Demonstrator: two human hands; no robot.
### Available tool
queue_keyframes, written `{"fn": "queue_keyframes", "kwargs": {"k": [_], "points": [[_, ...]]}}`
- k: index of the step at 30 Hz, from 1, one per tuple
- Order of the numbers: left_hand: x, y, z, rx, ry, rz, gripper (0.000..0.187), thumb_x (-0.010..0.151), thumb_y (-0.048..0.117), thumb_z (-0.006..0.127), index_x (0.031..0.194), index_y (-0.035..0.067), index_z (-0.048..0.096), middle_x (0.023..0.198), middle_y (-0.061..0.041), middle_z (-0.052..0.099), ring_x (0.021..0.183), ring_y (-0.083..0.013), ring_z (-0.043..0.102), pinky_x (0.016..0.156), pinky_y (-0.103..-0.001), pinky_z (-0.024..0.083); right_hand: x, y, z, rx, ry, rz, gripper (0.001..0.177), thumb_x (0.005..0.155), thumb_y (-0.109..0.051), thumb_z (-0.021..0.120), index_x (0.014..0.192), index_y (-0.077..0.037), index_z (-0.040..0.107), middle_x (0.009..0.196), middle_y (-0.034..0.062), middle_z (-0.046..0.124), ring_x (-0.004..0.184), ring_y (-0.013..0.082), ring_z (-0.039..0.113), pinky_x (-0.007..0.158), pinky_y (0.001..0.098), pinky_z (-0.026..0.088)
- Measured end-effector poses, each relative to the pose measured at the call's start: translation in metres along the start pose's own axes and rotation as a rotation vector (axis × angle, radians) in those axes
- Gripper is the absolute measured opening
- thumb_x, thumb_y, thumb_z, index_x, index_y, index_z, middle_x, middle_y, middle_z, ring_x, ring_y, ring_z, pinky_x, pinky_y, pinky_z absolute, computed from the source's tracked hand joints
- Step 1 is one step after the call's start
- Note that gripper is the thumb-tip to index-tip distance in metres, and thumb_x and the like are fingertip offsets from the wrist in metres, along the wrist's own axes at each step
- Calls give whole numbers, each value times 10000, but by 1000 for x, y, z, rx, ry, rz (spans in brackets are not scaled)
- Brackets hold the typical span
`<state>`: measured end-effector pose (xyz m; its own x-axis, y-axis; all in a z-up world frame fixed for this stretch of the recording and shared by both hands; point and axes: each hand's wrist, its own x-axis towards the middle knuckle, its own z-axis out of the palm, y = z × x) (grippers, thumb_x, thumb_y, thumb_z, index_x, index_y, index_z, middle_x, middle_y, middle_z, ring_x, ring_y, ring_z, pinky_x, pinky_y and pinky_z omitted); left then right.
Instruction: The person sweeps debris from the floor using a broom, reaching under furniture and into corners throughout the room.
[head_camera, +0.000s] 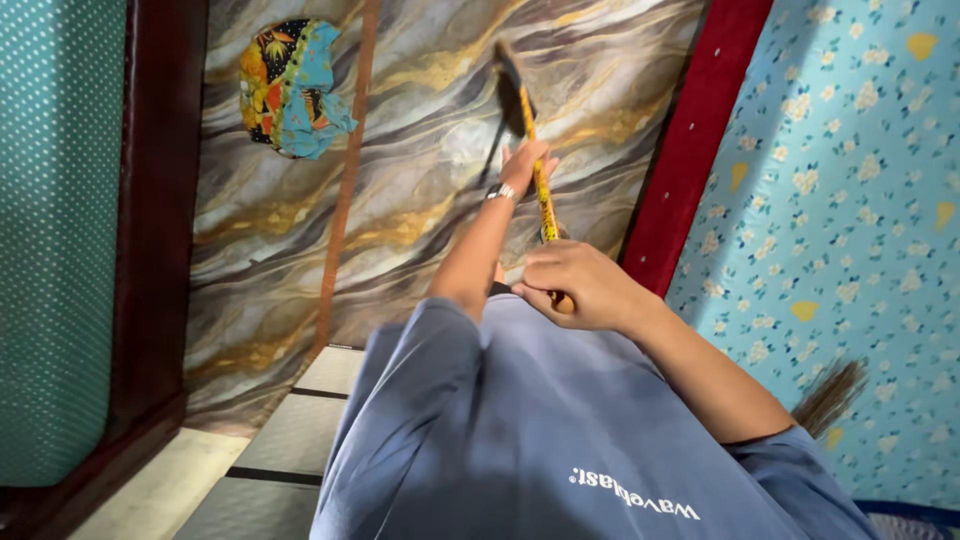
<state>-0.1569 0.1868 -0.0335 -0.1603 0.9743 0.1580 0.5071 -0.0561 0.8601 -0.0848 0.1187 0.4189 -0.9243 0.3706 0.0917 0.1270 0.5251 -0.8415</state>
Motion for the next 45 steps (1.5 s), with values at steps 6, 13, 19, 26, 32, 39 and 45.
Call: {"fn": "queue_keyframes", "kwargs": {"k": [6, 13, 19, 26, 32, 39, 45], "points": [[8, 60, 20, -92, -13, -66, 223, 831, 298, 809, 908, 185, 633, 946, -14, 673, 1030, -282, 641, 1007, -593, 415, -53, -15, -45, 28, 72, 13, 437, 849, -138, 828, 657, -86, 439, 614, 73, 450, 561, 280, 507, 554, 412, 377], [-32, 152, 1, -423, -369, 158, 108, 787, 152, 638, 878, 157, 696, 923, -70, 741, 944, -327, 711, 832, -469, 554, -106, -16, -67, 484, 871, -289, 440, 909, -311, 823, 733, -24, 538, 676, 56, 572, 542, 140, 527, 475, 289, 449], [-61, 164, -12, -269, -917, 143, 135, 834, 195, 751, 821, 85, 673, 827, -173, 681, 799, -409, 670, 698, -494, 500, -117, 16, -48, 401, 858, -106, 382, 926, -165, 823, 722, -50, 521, 667, 68, 548, 494, 152, 524, 473, 282, 445], [6, 83, 15, -3, -990, 473, 229, 698, 173, 781, 927, 160, 787, 859, -138, 756, 820, -373, 726, 729, -477, 559, -113, 37, -7, -5, 757, -85, 309, 875, -6, 733, 658, -78, 525, 659, 74, 585, 553, 242, 602, 539, 358, 452], [57, 32, 69, 91, -638, 643, 219, 911, 270, 821, 799, 140, 686, 812, -72, 723, 875, -317, 705, 848, -494, 521, -128, 53, 0, 24, 804, 18, 320, 951, 59, 666, 673, -51, 552, 680, 75, 612, 621, 244, 600, 623, 349, 476], [33, 122, 89, -134, -369, 234, 313, 862, 311, 799, 822, 59, 618, 852, -168, 641, 841, -409, 620, 743, -490, 494, -175, 23, -42, 10, 862, 92, 369, 988, 18, 650, 669, -24, 470, 665, 102, 550, 622, 255, 573, 650, 370, 499], [-37, 215, 53, -198, -716, 279, 349, 929, 295, 742, 742, 47, 582, 748, -197, 605, 742, -426, 618, 670, -507, 471, -191, -39, -77, 162, 936, 27, 446, 998, -67, 649, 626, -59, 404, 575, 54, 466, 493, 210, 502, 532, 348, 456]]}}
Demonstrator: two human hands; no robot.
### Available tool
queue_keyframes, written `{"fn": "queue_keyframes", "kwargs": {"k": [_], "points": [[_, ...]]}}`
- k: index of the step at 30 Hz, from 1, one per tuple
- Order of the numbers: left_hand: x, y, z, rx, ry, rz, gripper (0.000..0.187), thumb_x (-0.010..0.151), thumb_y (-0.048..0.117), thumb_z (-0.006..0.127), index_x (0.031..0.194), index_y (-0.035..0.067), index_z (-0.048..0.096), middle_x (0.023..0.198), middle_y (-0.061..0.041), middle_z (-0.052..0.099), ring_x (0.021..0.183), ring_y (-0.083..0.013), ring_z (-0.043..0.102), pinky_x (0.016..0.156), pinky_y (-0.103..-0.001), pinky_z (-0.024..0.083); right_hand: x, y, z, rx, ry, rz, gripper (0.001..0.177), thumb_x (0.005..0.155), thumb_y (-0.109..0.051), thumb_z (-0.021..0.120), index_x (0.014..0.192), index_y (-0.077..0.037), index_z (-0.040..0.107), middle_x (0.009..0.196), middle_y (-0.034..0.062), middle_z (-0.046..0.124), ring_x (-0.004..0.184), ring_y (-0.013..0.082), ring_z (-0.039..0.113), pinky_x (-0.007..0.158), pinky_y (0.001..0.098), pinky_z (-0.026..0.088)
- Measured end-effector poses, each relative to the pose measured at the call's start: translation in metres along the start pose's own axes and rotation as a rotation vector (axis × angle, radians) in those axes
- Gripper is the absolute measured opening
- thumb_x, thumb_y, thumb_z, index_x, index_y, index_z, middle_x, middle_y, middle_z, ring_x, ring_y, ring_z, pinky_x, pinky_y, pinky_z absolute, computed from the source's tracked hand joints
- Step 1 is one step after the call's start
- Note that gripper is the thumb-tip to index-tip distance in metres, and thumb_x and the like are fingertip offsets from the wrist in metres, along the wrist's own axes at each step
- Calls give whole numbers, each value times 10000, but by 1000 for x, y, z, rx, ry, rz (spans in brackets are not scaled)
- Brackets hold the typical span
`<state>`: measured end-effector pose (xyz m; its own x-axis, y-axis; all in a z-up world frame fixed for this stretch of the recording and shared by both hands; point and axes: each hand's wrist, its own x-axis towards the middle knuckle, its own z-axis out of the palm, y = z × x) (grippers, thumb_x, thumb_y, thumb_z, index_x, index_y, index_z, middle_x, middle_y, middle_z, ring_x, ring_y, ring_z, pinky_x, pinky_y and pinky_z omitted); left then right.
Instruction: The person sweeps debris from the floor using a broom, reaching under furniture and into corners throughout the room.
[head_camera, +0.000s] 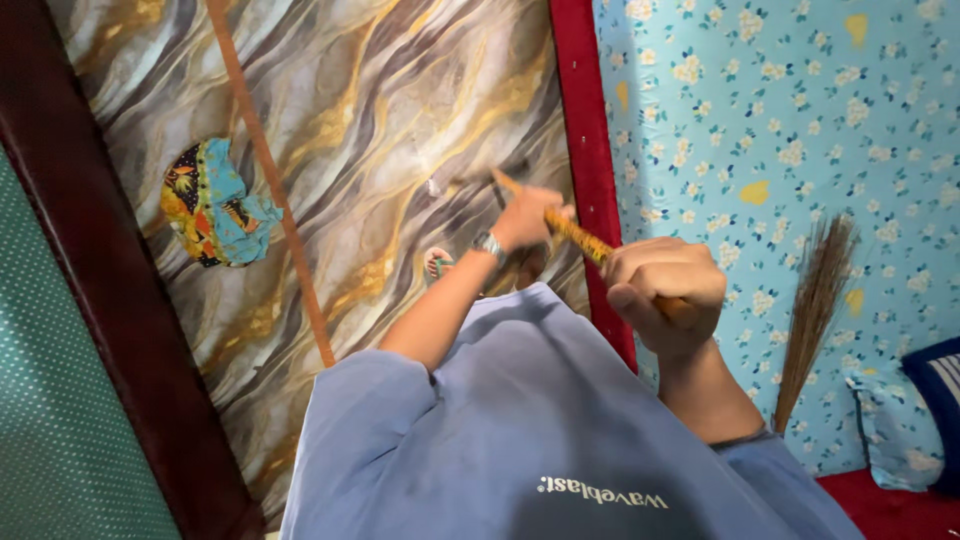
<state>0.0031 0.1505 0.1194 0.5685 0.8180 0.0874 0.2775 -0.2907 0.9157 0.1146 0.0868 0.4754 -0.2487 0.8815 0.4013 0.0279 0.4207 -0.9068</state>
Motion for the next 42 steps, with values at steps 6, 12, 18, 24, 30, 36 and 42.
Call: {"fn": "queue_keyframes", "kwargs": {"k": [6, 12, 18, 24, 30, 36, 42], "points": [[-27, -26, 17, 50, -274, 47, 228, 649, 233, 766, 846, 123, 736, 809, -165, 717, 763, -422, 686, 668, -498, 534, -6, 39, 0, -14, -169, 36, 434, 1005, -75, 683, 652, -71, 431, 615, 65, 534, 517, 216, 551, 516, 367, 440], [4, -157, -10, 285, -208, -35, 196, 847, 320, 733, 973, 187, 800, 949, -89, 793, 913, -339, 756, 768, -464, 581, -39, 95, 17, -99, -279, -114, 393, 970, -79, 750, 691, -51, 475, 670, 100, 531, 604, 289, 546, 582, 421, 413], [39, -170, 2, 330, 248, -82, 290, 869, 267, 792, 793, 45, 620, 844, -194, 657, 876, -418, 640, 764, -476, 517, -51, 107, -14, -101, -301, 6, 359, 970, -78, 735, 702, -50, 497, 703, 104, 523, 664, 302, 531, 662, 437, 415], [64, -63, 38, 198, 260, 28, 288, 882, 261, 786, 773, 56, 616, 789, -188, 640, 799, -407, 625, 721, -505, 497, -40, 39, -79, -36, -195, -20, 382, 987, -61, 700, 678, -41, 476, 661, 90, 519, 599, 274, 531, 622, 410, 432], [31, 52, 83, 82, -130, -2, 247, 904, 273, 721, 778, 71, 657, 778, -185, 677, 769, -413, 671, 677, -509, 509, -33, -14, -111, -30, -184, 88, 362, 972, -62, 691, 681, -41, 477, 628, 76, 488, 543, 250, 524, 568, 392, 438], [41, -7, 98, 94, -295, 96, 215, 757, 318, 782, 748, 119, 701, 761, -135, 711, 743, -386, 695, 648, -491, 534, -40, 40, -78, -64, -132, 56, 366, 958, 3, 686, 667, -44, 469, 634, 85, 545, 526, 250, 548, 535, 383, 423], [112, -145, 57, 385, -326, 199, 160, 738, 290, 797, 802, 171, 711, 796, -81, 728, 828, -333, 702, 885, -485, 477, -40, 117, -55, -223, -122, 25, 359, 894, 5, 737, 660, -50, 471, 664, 106, 507, 610, 304, 522, 587, 433, 387]]}}
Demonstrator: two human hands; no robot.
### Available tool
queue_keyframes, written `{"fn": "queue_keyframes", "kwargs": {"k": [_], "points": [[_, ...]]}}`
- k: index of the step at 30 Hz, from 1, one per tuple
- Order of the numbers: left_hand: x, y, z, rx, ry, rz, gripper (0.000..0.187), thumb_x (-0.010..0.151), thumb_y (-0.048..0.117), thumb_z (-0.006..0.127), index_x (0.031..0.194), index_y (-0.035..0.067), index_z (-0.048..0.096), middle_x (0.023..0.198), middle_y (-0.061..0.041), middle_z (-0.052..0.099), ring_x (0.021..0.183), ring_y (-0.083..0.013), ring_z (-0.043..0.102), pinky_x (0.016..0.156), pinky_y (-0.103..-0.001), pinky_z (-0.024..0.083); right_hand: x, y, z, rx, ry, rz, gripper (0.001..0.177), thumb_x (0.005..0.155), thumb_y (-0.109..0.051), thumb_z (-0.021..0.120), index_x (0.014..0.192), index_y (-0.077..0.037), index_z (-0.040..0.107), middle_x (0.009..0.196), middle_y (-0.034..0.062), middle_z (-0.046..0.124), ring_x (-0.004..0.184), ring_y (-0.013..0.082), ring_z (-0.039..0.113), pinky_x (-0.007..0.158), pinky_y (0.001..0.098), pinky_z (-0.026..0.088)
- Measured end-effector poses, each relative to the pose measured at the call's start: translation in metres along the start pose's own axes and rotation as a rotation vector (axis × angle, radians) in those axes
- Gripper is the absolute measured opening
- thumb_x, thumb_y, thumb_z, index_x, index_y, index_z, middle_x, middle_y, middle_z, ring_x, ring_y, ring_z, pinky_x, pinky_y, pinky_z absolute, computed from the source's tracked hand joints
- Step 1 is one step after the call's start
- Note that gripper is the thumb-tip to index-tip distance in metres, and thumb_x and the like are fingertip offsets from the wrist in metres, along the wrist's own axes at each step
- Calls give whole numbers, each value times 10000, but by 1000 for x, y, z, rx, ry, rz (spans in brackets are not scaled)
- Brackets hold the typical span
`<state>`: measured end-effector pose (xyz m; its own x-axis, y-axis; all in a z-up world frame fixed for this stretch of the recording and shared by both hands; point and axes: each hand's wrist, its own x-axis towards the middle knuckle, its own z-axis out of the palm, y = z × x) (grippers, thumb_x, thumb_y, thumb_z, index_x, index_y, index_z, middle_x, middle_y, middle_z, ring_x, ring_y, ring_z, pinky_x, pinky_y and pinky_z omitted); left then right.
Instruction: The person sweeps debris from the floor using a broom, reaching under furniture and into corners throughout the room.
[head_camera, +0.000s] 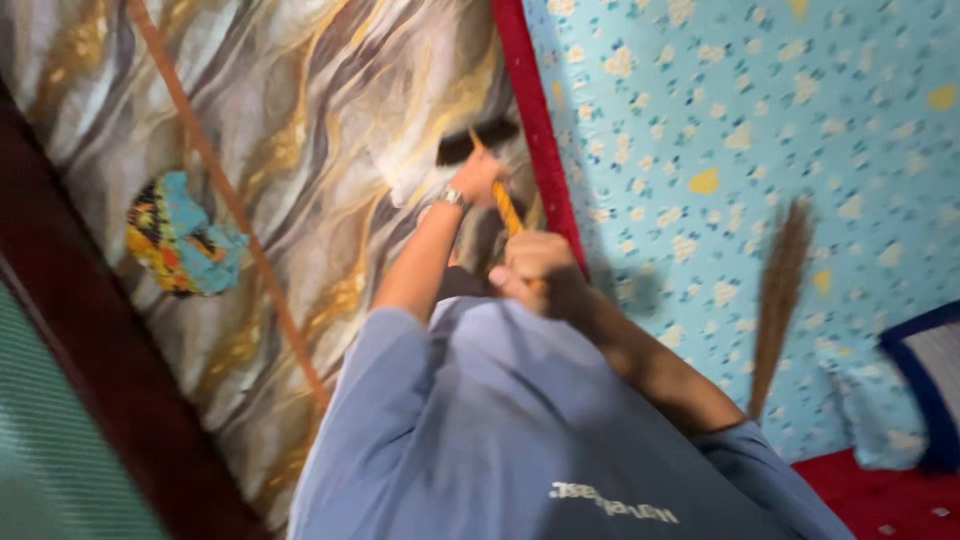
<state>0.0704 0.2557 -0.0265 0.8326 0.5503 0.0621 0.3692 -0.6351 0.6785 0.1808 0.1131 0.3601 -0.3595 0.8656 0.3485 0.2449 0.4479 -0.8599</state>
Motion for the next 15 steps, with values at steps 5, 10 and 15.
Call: {"fn": "queue_keyframes", "kwargs": {"k": [5, 10, 15], "points": [[22, -60, -20, 88, -37, -136, 169, 891, 302, 741, 812, 162, 693, 831, -51, 725, 957, -281, 707, 1200, -628, 245, 13, 24, 22, -9, 101, 89, 369, 943, 16, 709, 692, -31, 442, 709, 93, 506, 665, 287, 541, 674, 425, 423], [43, -39, -36, 35, 308, -94, 226, 881, 340, 763, 856, 127, 690, 907, -68, 736, 988, -299, 692, 1183, -708, 103, 31, 8, -3, 28, 188, 60, 270, 953, -2, 691, 733, 13, 535, 724, 95, 493, 686, 268, 516, 674, 402, 428], [32, 67, -53, -249, 386, -203, 261, 899, 275, 759, 807, 47, 669, 850, -190, 686, 889, -411, 655, 803, -506, 517, 44, -54, -46, 126, 291, 147, 378, 986, -26, 630, 629, -30, 508, 589, 42, 507, 527, 184, 491, 569, 356, 402]]}}
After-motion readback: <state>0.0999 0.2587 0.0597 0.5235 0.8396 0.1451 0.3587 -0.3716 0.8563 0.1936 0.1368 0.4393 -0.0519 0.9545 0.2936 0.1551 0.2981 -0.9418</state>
